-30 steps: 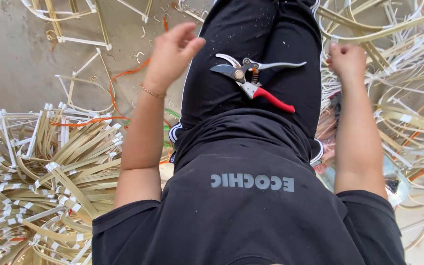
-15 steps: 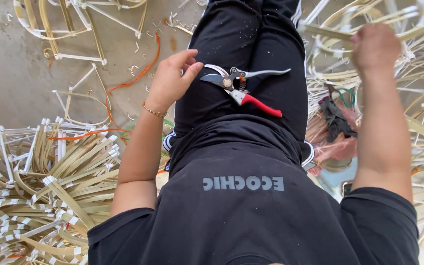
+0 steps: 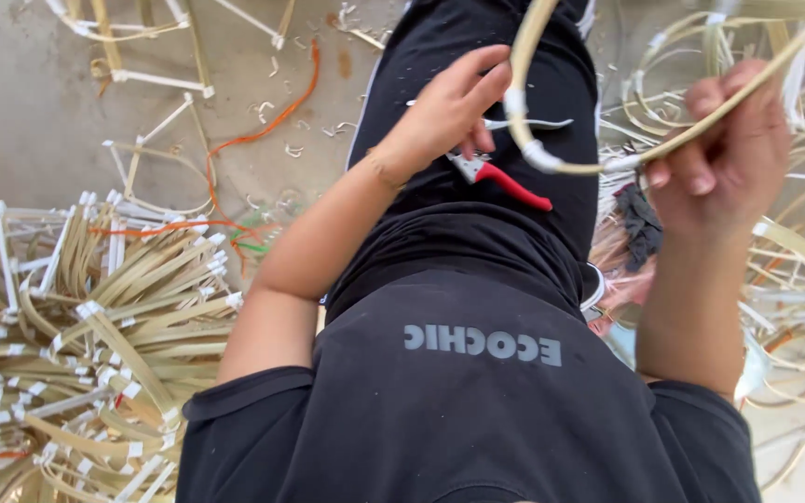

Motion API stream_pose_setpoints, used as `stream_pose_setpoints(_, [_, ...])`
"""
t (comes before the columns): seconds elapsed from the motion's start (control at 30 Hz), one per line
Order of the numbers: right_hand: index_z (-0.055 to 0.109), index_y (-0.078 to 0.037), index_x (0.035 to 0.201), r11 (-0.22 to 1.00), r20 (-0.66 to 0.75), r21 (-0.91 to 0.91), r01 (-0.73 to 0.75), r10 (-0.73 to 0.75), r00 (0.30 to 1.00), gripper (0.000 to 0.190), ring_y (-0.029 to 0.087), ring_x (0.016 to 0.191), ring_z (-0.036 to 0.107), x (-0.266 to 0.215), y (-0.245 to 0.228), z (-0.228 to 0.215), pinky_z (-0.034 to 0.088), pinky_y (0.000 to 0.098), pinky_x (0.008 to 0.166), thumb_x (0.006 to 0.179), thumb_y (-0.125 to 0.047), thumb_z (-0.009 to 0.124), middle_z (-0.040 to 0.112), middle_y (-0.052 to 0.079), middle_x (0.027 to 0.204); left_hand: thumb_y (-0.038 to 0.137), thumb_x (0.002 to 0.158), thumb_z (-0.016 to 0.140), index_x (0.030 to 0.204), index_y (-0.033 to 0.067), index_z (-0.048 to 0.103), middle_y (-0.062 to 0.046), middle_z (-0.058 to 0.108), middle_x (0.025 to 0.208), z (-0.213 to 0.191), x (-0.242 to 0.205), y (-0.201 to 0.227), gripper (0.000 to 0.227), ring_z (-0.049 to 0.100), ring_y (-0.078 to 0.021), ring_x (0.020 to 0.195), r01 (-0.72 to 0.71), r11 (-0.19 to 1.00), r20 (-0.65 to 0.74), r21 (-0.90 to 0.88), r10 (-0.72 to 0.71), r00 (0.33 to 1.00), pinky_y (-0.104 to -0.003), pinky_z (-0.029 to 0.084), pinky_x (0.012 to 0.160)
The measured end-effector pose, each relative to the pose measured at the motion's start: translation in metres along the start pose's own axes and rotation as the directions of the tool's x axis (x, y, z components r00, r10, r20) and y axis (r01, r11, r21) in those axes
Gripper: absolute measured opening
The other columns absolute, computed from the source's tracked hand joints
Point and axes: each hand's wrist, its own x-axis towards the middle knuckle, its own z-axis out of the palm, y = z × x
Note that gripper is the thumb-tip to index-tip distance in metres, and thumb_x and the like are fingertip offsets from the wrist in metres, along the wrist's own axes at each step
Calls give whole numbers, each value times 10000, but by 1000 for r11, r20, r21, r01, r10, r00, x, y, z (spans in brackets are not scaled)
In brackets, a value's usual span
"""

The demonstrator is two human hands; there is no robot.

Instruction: Assembling and securing bamboo strips into circular frames using plastic connectors and shears.

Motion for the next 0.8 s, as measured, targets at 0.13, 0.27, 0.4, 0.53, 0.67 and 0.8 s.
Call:
stream_pose_setpoints(0.13, [533, -26, 1199, 974, 29, 184, -131, 127, 991, 194, 76, 415, 513, -3, 25, 43, 537, 312, 475, 1157, -198, 453, 663, 134, 944, 291, 1020, 586, 1446, -51, 468, -91, 774, 908, -8, 15, -35, 558, 635, -93, 517, 102, 937, 83, -335, -78, 993, -231, 488, 410])
stream_pose_setpoints(0.27, [552, -30, 1221, 983, 38, -160, -88, 95, 995, 127, 95, 532, 517, -8, 33, 25, 544, 315, 591, 1132, -74, 631, 630, 111, 951, 170, 1047, 499, 1469, -78, 453, -93, 742, 795, -17, 12, -56, 492, 630, -87, 538, 39, 933, 62, -359, -18, 998, -237, 487, 434])
stream_pose_setpoints(0.4, [567, 2, 1188, 962, 66, -271, -43, 63, 996, 224, 88, 543, 546, -7, 35, 17, 560, 299, 608, 1069, -59, 747, 658, 121, 924, 153, 1059, 469, 1469, -45, 454, -58, 720, 732, -23, 3, -42, 456, 599, -71, 506, -85, 972, -84, -218, 68, 994, -241, 483, 429])
stream_pose_setpoints(0.53, [534, 17, 1195, 897, 65, -435, -74, 113, 991, 186, 161, 711, 629, -10, 34, 16, 600, 338, 759, 1148, -20, 710, 631, 138, 1006, 151, 1103, 505, 1482, -18, 538, -50, 712, 712, -27, -24, -26, 416, 623, -105, 551, -291, 952, -253, 90, 305, 918, -273, 515, 531])
stream_pose_setpoints(0.67, [507, -5, 1409, 857, 54, -513, -54, 95, 994, 333, 160, 852, 673, -15, 39, 20, 614, 314, 822, 1095, -35, 611, 632, 137, 1196, 252, 1169, 573, 1490, 97, 447, -68, 665, 838, -24, -57, -4, 378, 675, -192, 690, -479, 585, -233, 655, 759, 608, -312, 527, 641])
stream_pose_setpoints(0.8, [510, 9, 1410, 872, 96, -490, -11, 67, 993, 205, 186, 872, 671, -14, 47, 2, 604, 326, 852, 1211, -20, 551, 622, 155, 1187, 361, 1129, 647, 1526, 70, 382, -23, 672, 858, -30, -75, 13, 559, 662, -161, 727, -581, 492, -101, 648, 812, 575, -291, 537, 647])
